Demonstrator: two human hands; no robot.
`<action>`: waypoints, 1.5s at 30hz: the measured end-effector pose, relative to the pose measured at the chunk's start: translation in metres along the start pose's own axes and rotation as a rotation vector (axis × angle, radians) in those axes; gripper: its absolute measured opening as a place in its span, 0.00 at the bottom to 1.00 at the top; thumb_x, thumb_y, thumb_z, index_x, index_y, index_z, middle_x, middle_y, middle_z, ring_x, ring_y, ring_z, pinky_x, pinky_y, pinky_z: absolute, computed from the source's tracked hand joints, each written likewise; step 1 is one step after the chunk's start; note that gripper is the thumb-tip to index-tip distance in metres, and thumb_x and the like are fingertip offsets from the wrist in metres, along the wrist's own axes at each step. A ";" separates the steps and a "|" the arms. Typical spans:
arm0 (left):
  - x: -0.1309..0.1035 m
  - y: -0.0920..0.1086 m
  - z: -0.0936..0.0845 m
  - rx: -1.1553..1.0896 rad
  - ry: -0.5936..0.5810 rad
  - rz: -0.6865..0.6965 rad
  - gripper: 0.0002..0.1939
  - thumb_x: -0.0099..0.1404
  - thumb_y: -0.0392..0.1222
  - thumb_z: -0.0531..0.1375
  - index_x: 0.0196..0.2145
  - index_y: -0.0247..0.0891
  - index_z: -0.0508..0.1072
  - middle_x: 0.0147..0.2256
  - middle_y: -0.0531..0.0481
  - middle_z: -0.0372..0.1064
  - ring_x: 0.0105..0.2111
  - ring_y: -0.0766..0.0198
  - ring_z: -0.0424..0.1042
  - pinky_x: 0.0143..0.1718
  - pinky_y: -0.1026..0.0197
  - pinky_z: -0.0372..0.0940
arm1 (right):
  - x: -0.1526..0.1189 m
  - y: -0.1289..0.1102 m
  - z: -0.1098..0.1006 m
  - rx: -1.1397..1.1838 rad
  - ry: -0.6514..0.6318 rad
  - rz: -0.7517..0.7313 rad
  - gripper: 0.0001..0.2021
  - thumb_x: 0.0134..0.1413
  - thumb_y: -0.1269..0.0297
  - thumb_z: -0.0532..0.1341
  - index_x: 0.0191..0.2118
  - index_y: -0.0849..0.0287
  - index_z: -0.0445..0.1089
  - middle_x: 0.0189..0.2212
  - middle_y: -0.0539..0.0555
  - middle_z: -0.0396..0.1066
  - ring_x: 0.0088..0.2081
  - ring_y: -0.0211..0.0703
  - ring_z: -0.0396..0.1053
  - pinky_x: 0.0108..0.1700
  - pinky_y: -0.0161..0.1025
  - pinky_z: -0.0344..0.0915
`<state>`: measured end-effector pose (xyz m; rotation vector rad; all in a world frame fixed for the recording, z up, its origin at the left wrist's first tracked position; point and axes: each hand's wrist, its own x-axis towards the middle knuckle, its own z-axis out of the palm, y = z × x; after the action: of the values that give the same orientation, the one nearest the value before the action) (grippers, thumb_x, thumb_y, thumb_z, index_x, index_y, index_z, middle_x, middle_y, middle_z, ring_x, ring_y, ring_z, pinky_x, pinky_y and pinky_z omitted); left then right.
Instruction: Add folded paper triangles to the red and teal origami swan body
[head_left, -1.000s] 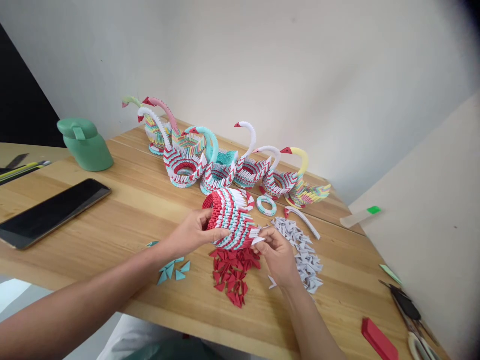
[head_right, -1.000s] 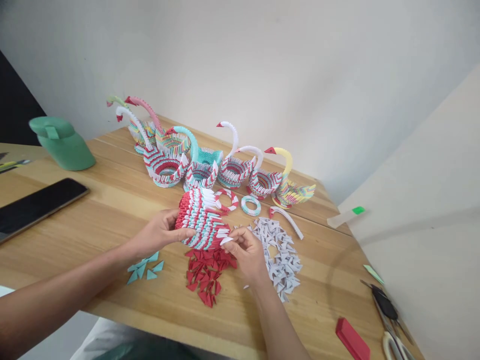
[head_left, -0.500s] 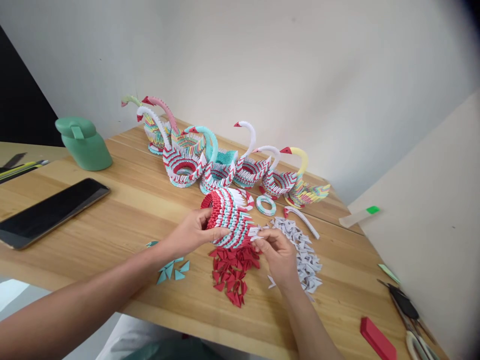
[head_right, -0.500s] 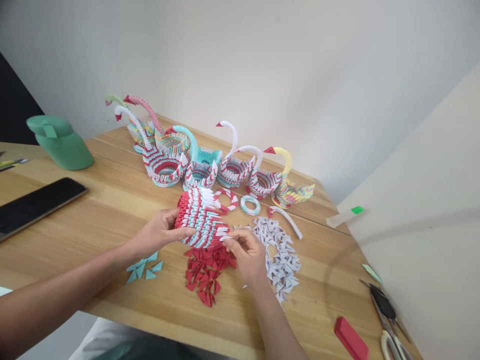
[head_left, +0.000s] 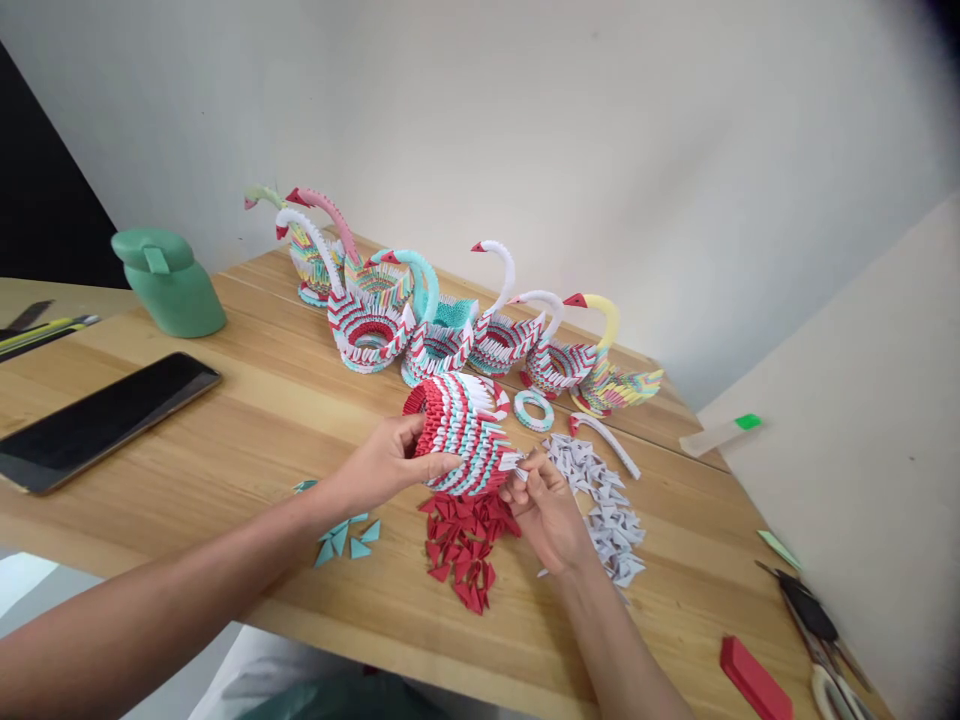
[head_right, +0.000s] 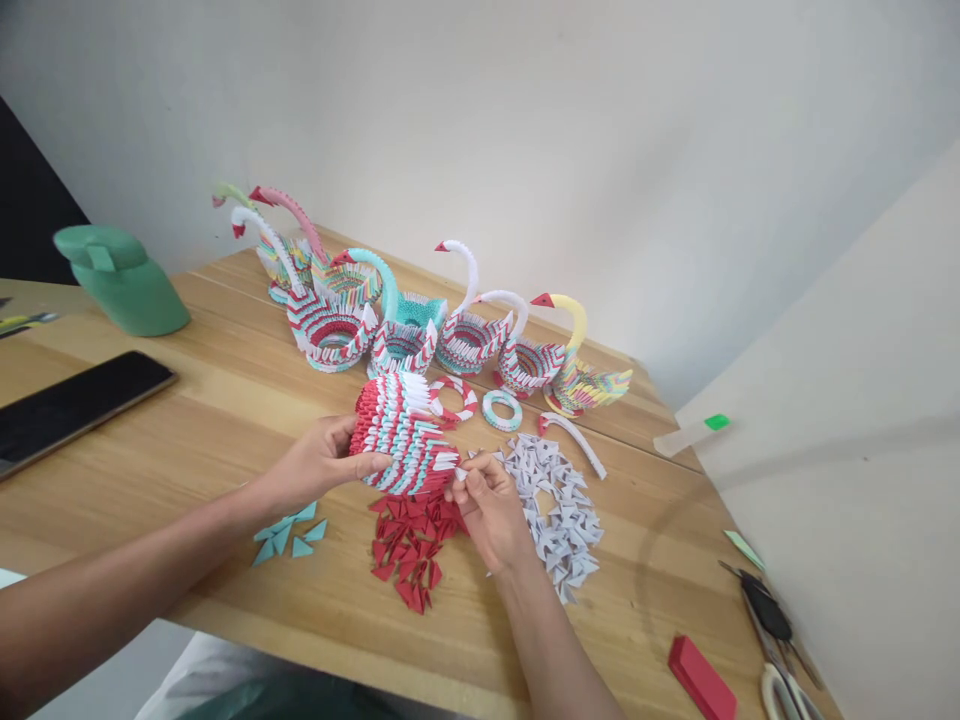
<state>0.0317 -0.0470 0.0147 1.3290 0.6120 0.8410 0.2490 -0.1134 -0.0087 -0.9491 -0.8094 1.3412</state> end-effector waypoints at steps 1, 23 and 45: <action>0.000 0.000 0.000 -0.002 -0.008 -0.004 0.17 0.55 0.47 0.66 0.36 0.31 0.71 0.33 0.47 0.73 0.32 0.63 0.69 0.37 0.59 0.65 | 0.000 0.000 0.000 0.009 -0.010 0.007 0.13 0.42 0.55 0.73 0.28 0.53 0.71 0.17 0.43 0.63 0.20 0.34 0.58 0.31 0.35 0.64; -0.001 0.001 0.001 0.041 -0.011 -0.022 0.20 0.53 0.51 0.68 0.36 0.32 0.74 0.31 0.47 0.74 0.33 0.59 0.71 0.36 0.58 0.66 | -0.001 0.004 0.003 -0.055 0.000 0.054 0.17 0.40 0.52 0.73 0.25 0.54 0.66 0.17 0.44 0.61 0.21 0.35 0.58 0.30 0.36 0.63; 0.001 -0.002 0.000 0.112 0.016 0.022 0.16 0.55 0.49 0.65 0.31 0.32 0.70 0.30 0.48 0.71 0.29 0.64 0.67 0.33 0.61 0.64 | 0.000 0.001 -0.003 -0.241 0.060 -0.074 0.13 0.42 0.53 0.72 0.27 0.55 0.72 0.24 0.47 0.68 0.28 0.39 0.65 0.34 0.37 0.63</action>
<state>0.0322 -0.0464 0.0127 1.4330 0.6665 0.8461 0.2516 -0.1141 -0.0112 -1.1305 -0.9656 1.1632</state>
